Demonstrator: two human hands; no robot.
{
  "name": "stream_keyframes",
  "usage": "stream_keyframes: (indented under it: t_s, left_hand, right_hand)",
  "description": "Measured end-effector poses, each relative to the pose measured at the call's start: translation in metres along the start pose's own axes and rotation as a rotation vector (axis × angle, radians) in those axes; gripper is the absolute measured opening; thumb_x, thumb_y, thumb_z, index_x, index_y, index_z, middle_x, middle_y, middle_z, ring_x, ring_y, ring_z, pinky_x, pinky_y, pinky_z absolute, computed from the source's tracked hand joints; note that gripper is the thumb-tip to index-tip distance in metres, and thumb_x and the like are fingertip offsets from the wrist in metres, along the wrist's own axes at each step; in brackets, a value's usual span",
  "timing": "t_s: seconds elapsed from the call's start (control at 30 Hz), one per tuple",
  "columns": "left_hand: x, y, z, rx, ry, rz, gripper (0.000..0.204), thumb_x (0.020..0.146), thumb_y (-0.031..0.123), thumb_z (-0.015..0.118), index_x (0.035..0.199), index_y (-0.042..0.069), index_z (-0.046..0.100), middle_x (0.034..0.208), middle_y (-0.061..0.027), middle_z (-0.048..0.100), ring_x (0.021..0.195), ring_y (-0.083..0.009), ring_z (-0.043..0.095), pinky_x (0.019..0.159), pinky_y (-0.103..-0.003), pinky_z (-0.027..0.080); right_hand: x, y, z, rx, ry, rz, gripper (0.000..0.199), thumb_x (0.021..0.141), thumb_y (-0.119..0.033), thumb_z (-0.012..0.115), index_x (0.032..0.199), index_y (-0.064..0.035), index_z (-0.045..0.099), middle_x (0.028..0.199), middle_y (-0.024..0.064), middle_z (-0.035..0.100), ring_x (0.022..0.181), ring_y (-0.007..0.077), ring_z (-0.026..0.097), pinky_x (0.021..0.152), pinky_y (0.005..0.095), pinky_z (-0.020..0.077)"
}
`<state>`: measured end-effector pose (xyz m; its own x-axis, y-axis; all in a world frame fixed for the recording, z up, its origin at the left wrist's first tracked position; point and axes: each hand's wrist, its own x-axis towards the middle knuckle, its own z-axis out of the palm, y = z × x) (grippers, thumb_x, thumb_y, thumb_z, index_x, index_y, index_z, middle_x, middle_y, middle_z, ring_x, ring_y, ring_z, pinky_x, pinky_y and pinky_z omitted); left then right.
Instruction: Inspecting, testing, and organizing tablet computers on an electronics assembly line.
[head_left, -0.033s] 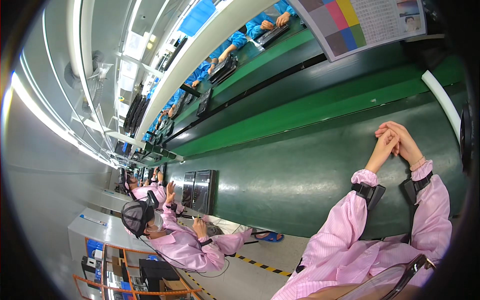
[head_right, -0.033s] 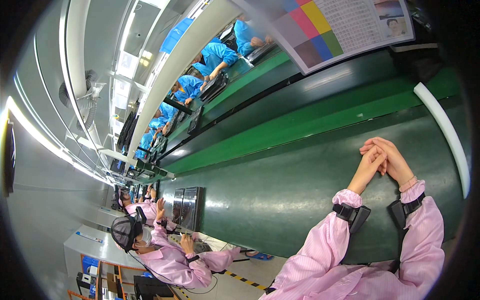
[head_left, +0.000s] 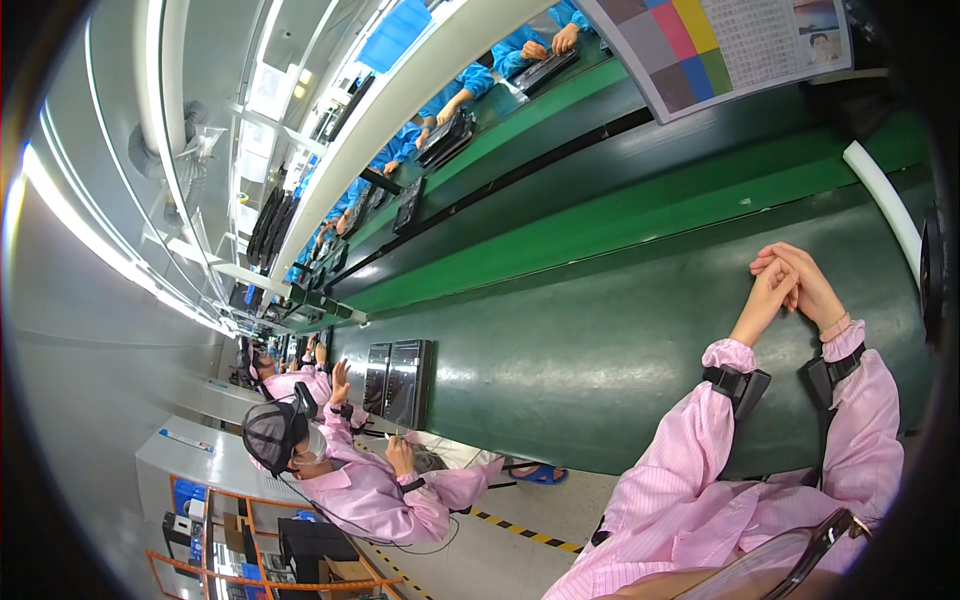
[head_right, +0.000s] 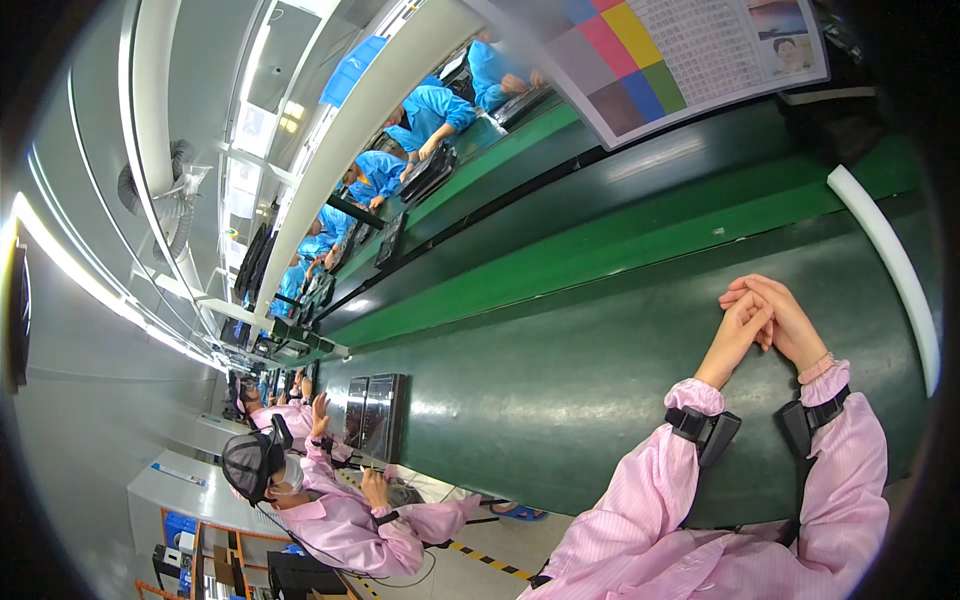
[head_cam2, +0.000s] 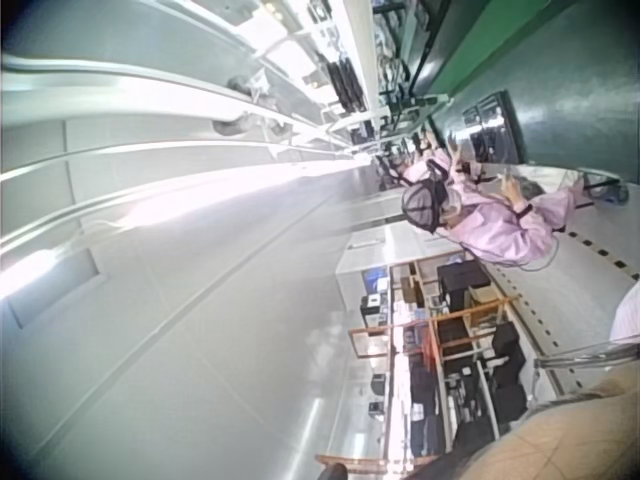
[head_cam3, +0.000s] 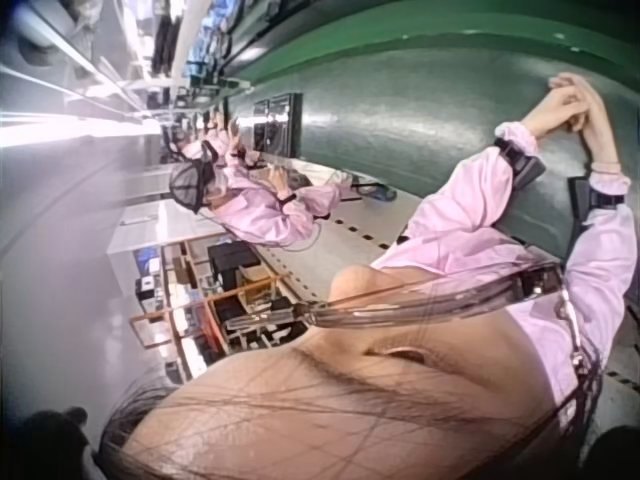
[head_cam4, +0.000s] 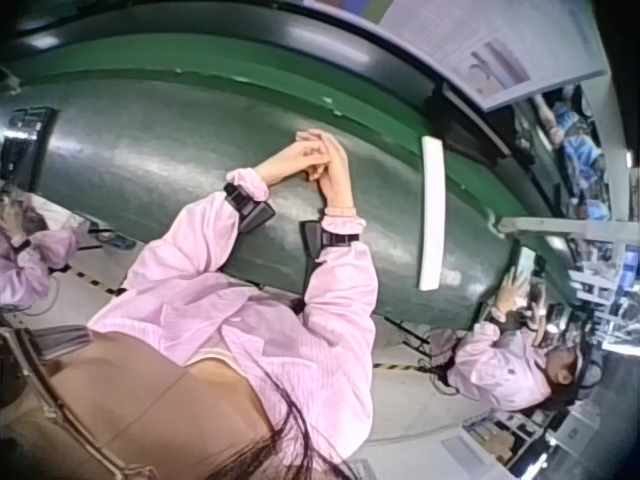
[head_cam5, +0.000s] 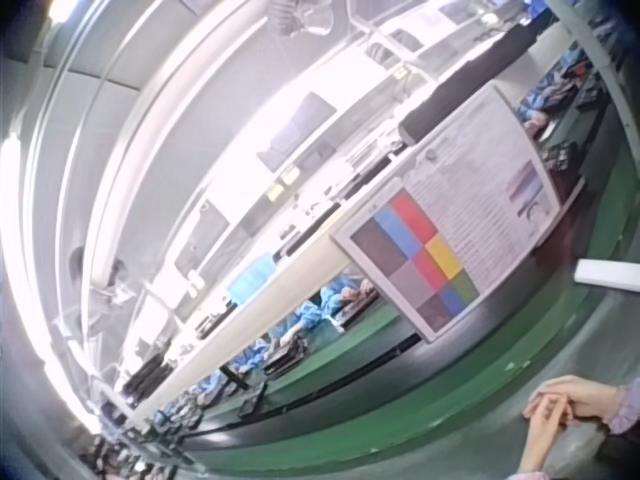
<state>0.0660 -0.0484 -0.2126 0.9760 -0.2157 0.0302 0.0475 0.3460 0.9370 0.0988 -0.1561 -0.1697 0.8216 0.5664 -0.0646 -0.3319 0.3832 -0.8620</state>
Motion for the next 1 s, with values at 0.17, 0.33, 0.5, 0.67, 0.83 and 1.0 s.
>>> stream_keyframes:
  t_s: [0.17, 0.33, 0.5, 0.67, 0.83, 1.0]
  left_hand:
    - [0.0, 0.001, 0.0, -0.014, -0.002, -0.003, 0.019, 0.095, 0.024, 0.049, 0.083, 0.009, 0.045, 0.066, 0.0004, 0.051, 0.055, -0.0075, 0.049, 0.05, -0.02, 0.04]
    - [0.0, 0.002, 0.001, -0.04, 0.024, 0.049, 0.017, 0.095, 0.022, 0.049, 0.084, 0.009, 0.046, 0.066, 0.0005, 0.051, 0.056, -0.0073, 0.049, 0.051, -0.02, 0.041]
    - [-0.003, 0.003, 0.0, -0.006, 0.014, 0.012, 0.015, 0.094, 0.02, 0.049, 0.085, 0.008, 0.047, 0.066, 0.0001, 0.052, 0.056, -0.0079, 0.049, 0.05, -0.02, 0.04]
    - [-0.01, 0.011, 0.008, 0.017, 0.085, 0.063, 0.01, 0.093, 0.015, 0.051, 0.092, 0.005, 0.052, 0.066, 0.0004, 0.051, 0.056, -0.0077, 0.048, 0.048, -0.021, 0.036]
    - [-0.011, 0.019, 0.009, 0.061, 0.068, 0.033, 0.013, 0.091, 0.013, 0.049, 0.085, 0.002, 0.054, 0.068, -0.0038, 0.053, 0.06, -0.0125, 0.05, 0.054, -0.023, 0.04]
    - [-0.013, 0.021, 0.008, 0.075, 0.055, 0.018, 0.012, 0.091, 0.011, 0.049, 0.083, 0.002, 0.052, 0.069, -0.0045, 0.053, 0.06, -0.0128, 0.051, 0.055, -0.024, 0.043]
  right_hand:
    - [-0.001, -0.001, 0.0, -0.002, -0.011, -0.053, 0.031, 0.095, -0.028, 0.046, 0.1, 0.0017, 0.055, 0.095, 0.0159, 0.064, 0.085, 0.0181, 0.064, 0.067, 0.0228, 0.0526]
    - [0.0, 0.0, 0.0, -0.007, 0.005, 0.025, 0.031, 0.095, -0.028, 0.045, 0.1, 0.0018, 0.054, 0.095, 0.0163, 0.064, 0.083, 0.0178, 0.064, 0.064, 0.0222, 0.0523]
    - [-0.001, -0.001, 0.004, -0.007, 0.057, 0.023, 0.032, 0.095, -0.028, 0.044, 0.1, 0.0018, 0.054, 0.096, 0.0166, 0.064, 0.079, 0.0168, 0.064, 0.059, 0.0219, 0.0518]
    - [-0.01, -0.008, -0.004, -0.074, -0.094, -0.04, 0.035, 0.089, -0.029, 0.051, 0.109, 0.0005, 0.053, 0.105, 0.0146, 0.064, 0.076, 0.0118, 0.063, 0.044, 0.0185, 0.0445]
    - [-0.005, 0.0, -0.015, 0.03, -0.092, 0.012, 0.031, 0.096, -0.024, 0.044, 0.109, 0.0023, 0.054, 0.107, 0.0161, 0.064, 0.06, 0.0099, 0.06, 0.039, 0.0177, 0.0429]
    - [-0.003, 0.008, -0.018, -0.017, -0.094, 0.01, 0.034, 0.097, -0.026, 0.04, 0.11, 0.0017, 0.054, 0.107, 0.0144, 0.063, 0.056, 0.0075, 0.056, 0.038, 0.0169, 0.0423]
